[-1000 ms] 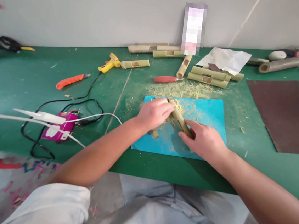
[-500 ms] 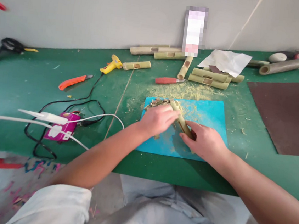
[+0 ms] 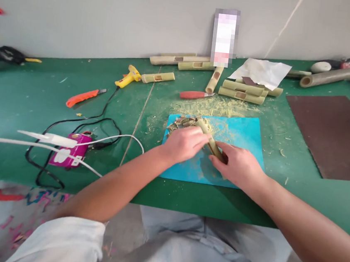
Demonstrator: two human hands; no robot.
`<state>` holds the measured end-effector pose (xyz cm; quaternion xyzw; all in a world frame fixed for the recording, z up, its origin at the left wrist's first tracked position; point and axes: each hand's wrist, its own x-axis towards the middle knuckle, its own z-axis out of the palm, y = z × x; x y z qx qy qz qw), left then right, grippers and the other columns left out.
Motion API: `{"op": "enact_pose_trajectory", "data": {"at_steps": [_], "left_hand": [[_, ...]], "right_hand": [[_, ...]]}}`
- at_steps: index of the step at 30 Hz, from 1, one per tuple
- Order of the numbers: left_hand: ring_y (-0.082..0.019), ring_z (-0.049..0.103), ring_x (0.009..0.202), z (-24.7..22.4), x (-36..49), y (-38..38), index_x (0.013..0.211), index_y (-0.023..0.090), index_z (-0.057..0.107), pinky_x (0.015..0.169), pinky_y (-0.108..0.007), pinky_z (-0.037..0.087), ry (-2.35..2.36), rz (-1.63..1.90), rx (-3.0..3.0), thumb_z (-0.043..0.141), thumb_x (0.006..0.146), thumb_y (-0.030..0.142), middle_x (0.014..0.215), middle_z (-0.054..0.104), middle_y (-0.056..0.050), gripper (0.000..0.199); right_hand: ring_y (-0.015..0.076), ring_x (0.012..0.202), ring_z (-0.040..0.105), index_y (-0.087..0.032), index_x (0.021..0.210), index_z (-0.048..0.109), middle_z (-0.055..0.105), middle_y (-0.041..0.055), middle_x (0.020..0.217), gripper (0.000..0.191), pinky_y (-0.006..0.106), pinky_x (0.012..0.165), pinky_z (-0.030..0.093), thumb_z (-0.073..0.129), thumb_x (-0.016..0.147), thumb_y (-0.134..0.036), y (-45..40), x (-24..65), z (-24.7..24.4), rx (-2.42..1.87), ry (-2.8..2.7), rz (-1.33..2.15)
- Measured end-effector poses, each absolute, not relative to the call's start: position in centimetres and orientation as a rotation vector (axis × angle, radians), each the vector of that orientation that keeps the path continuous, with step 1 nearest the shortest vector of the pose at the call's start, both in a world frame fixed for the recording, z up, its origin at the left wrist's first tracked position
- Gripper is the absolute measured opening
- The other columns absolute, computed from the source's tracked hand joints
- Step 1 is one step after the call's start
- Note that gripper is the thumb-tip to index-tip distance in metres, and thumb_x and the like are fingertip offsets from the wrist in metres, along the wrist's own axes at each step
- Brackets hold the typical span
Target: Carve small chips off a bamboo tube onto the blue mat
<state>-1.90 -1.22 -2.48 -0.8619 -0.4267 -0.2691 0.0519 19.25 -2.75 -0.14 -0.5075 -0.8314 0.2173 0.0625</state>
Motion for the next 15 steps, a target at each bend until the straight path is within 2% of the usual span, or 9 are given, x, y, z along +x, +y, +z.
{"op": "enact_pose_trajectory", "data": {"at_steps": [5, 15], "left_hand": [[-0.014, 0.063, 0.074, -2.57, -1.98, -1.26, 0.107, 0.017, 0.071, 0.066, -0.024, 0.050, -1.301, -0.846, -2.631, 0.047, 0.099, 0.031, 0.081, 0.067, -0.006, 0.029], [-0.012, 0.062, 0.069, -2.38, -1.63, -2.00, 0.107, 0.017, 0.071, 0.060, -0.021, 0.047, -1.281, -0.829, -2.585, 0.047, 0.100, 0.030, 0.075, 0.066, -0.004, 0.028]], "right_hand": [[0.0153, 0.063, 0.056, -0.022, 0.104, 0.065, 0.069, 0.0023, 0.078, 0.030, 0.027, 0.057, 0.031, 0.050, 0.088, -0.043, -2.76, 19.26, -0.18, -1.540, -2.512, 0.651], [0.0162, 0.064, 0.058, -0.022, 0.105, 0.065, 0.070, 0.0030, 0.080, 0.031, 0.028, 0.057, 0.031, 0.049, 0.088, -0.042, -2.75, 19.19, -0.05, -1.553, -2.530, 0.656]]}}
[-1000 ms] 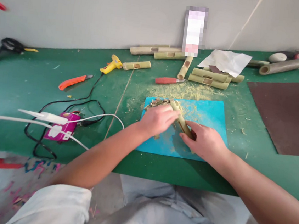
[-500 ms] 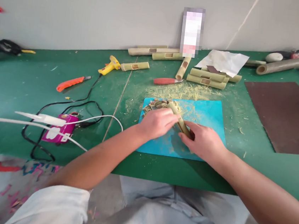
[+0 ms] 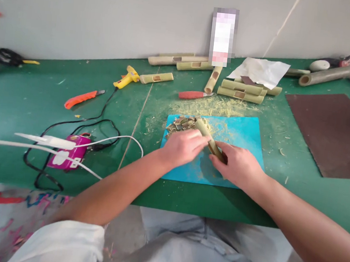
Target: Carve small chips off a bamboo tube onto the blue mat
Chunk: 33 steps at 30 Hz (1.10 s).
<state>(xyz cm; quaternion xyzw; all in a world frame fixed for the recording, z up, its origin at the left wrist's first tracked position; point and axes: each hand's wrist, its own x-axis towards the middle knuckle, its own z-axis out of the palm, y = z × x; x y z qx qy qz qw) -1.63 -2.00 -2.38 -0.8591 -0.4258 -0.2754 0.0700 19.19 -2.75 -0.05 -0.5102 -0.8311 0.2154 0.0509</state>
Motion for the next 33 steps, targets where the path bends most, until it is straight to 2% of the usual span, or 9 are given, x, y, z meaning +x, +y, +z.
{"op": "enact_pose_trajectory", "data": {"at_steps": [25, 28, 33], "left_hand": [[-0.013, 0.062, 0.068, -2.6, -1.5, -2.2, 0.106, 0.014, 0.071, 0.060, -0.022, 0.045, -1.302, -0.881, -2.506, 0.048, 0.099, 0.029, 0.076, 0.066, -0.005, 0.028], [-0.012, 0.062, 0.070, -2.7, -1.7, -1.9, 0.108, 0.017, 0.071, 0.062, -0.021, 0.046, -1.256, -0.844, -2.600, 0.049, 0.099, 0.030, 0.078, 0.067, -0.004, 0.027], [-0.013, 0.062, 0.072, -2.6, -2.8, -0.5, 0.107, 0.015, 0.072, 0.063, -0.022, 0.046, -1.450, -0.854, -2.430, 0.050, 0.098, 0.027, 0.080, 0.068, -0.005, 0.026]], "right_hand": [[0.0169, 0.066, 0.059, -0.021, 0.104, 0.064, 0.071, 0.0035, 0.082, 0.030, 0.029, 0.057, 0.029, 0.046, 0.089, -0.041, -2.7, 19.1, 0.0, -1.581, -2.533, 0.640], [0.0171, 0.066, 0.059, -0.021, 0.105, 0.064, 0.071, 0.0036, 0.082, 0.030, 0.029, 0.058, 0.030, 0.046, 0.090, -0.040, -2.7, 19.1, 0.0, -1.579, -2.551, 0.645], [0.0186, 0.069, 0.062, -0.021, 0.108, 0.064, 0.072, 0.0044, 0.086, 0.033, 0.029, 0.059, 0.031, 0.046, 0.089, -0.042, -2.8, 19.1, 0.1, -1.604, -2.536, 0.629]]}}
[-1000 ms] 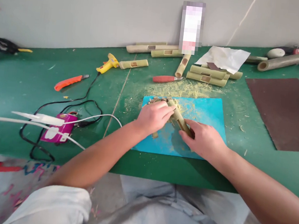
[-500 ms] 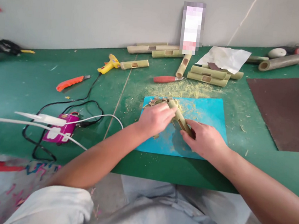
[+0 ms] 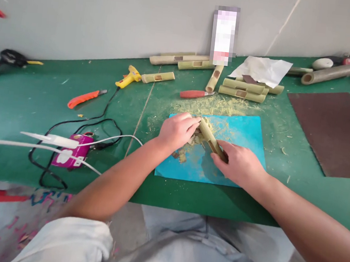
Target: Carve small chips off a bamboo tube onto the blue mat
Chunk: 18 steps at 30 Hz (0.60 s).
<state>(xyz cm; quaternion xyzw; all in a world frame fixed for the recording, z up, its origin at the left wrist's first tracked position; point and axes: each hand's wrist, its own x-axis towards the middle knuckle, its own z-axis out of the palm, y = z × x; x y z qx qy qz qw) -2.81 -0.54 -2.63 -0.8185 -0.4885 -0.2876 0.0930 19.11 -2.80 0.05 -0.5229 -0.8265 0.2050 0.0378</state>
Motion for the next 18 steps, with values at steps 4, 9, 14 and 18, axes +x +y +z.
{"op": "enact_pose_trajectory", "data": {"at_steps": [4, 9, 14, 18], "left_hand": [[-0.012, 0.062, 0.071, -2.68, -2.86, -0.55, 0.107, 0.016, 0.071, 0.065, -0.022, 0.048, -1.394, -0.879, -2.517, 0.050, 0.098, 0.028, 0.079, 0.068, -0.004, 0.026], [-0.013, 0.062, 0.073, -2.76, -2.71, -0.51, 0.107, 0.016, 0.071, 0.065, -0.023, 0.048, -1.416, -0.892, -2.469, 0.050, 0.099, 0.028, 0.082, 0.069, -0.005, 0.026], [-0.013, 0.062, 0.071, -2.78, -2.79, 0.07, 0.106, 0.016, 0.071, 0.062, -0.022, 0.047, -1.293, -0.857, -2.554, 0.050, 0.098, 0.027, 0.079, 0.067, -0.004, 0.025], [-0.014, 0.062, 0.072, -2.69, -2.66, -0.05, 0.105, 0.016, 0.071, 0.062, -0.023, 0.047, -1.359, -0.866, -2.478, 0.049, 0.098, 0.028, 0.080, 0.068, -0.005, 0.026]], "right_hand": [[0.0186, 0.068, 0.062, -0.021, 0.109, 0.064, 0.072, 0.0043, 0.084, 0.034, 0.029, 0.058, 0.031, 0.047, 0.089, -0.042, -2.82, 19.11, -0.10, -1.596, -2.534, 0.630], [0.0182, 0.068, 0.061, -0.021, 0.109, 0.064, 0.072, 0.0042, 0.085, 0.034, 0.029, 0.058, 0.031, 0.047, 0.089, -0.043, -2.75, 19.11, -0.28, -1.591, -2.522, 0.624], [0.0176, 0.067, 0.060, -0.021, 0.109, 0.064, 0.072, 0.0034, 0.083, 0.033, 0.029, 0.057, 0.031, 0.048, 0.089, -0.042, -2.78, 19.11, -0.16, -1.591, -2.532, 0.639], [0.0174, 0.067, 0.060, -0.022, 0.109, 0.064, 0.072, 0.0032, 0.083, 0.033, 0.029, 0.057, 0.030, 0.048, 0.089, -0.043, -2.82, 19.13, -0.19, -1.599, -2.517, 0.626]]}}
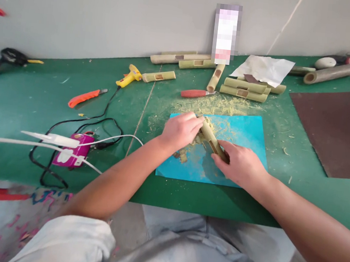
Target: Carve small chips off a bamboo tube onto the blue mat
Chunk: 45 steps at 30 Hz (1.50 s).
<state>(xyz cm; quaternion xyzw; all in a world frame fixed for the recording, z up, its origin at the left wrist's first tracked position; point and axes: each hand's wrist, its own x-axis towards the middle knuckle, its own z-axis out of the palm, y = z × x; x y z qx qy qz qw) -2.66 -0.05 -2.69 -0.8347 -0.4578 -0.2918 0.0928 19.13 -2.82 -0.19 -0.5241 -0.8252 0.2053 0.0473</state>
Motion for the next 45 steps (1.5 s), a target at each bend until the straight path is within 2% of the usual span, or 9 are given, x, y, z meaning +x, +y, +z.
{"op": "enact_pose_trajectory", "data": {"at_steps": [19, 23, 40, 45], "left_hand": [[-0.012, 0.062, 0.072, -2.5, -1.7, -1.5, 0.106, 0.018, 0.071, 0.062, -0.021, 0.046, -1.282, -0.830, -2.607, 0.047, 0.100, 0.030, 0.080, 0.067, -0.004, 0.027], [-0.013, 0.062, 0.071, -2.5, -1.8, -1.4, 0.105, 0.015, 0.071, 0.063, -0.023, 0.047, -1.312, -0.832, -2.535, 0.047, 0.100, 0.029, 0.078, 0.066, -0.004, 0.028], [-0.013, 0.062, 0.070, -2.4, -1.7, -1.9, 0.107, 0.016, 0.071, 0.059, -0.022, 0.045, -1.196, -0.835, -2.585, 0.049, 0.099, 0.029, 0.076, 0.066, -0.004, 0.027], [-0.013, 0.061, 0.069, -2.6, -2.1, -1.2, 0.105, 0.015, 0.071, 0.060, -0.022, 0.046, -1.318, -0.844, -2.490, 0.048, 0.099, 0.029, 0.076, 0.066, -0.004, 0.028]], "right_hand": [[0.0166, 0.066, 0.059, -0.021, 0.105, 0.064, 0.071, 0.0038, 0.083, 0.031, 0.028, 0.058, 0.029, 0.047, 0.089, -0.041, -2.7, 19.1, -0.1, -1.572, -2.529, 0.669], [0.0167, 0.066, 0.058, -0.021, 0.106, 0.064, 0.071, 0.0038, 0.083, 0.031, 0.028, 0.058, 0.030, 0.047, 0.089, -0.041, -2.7, 19.1, -0.1, -1.575, -2.530, 0.665], [0.0154, 0.065, 0.057, -0.021, 0.102, 0.063, 0.070, 0.0033, 0.081, 0.028, 0.028, 0.057, 0.029, 0.046, 0.090, -0.040, -2.8, 19.1, 0.2, -1.571, -2.541, 0.691], [0.0161, 0.066, 0.059, -0.021, 0.103, 0.063, 0.071, 0.0038, 0.084, 0.029, 0.028, 0.057, 0.029, 0.047, 0.090, -0.040, -2.8, 19.1, 0.1, -1.596, -2.524, 0.659]]}}
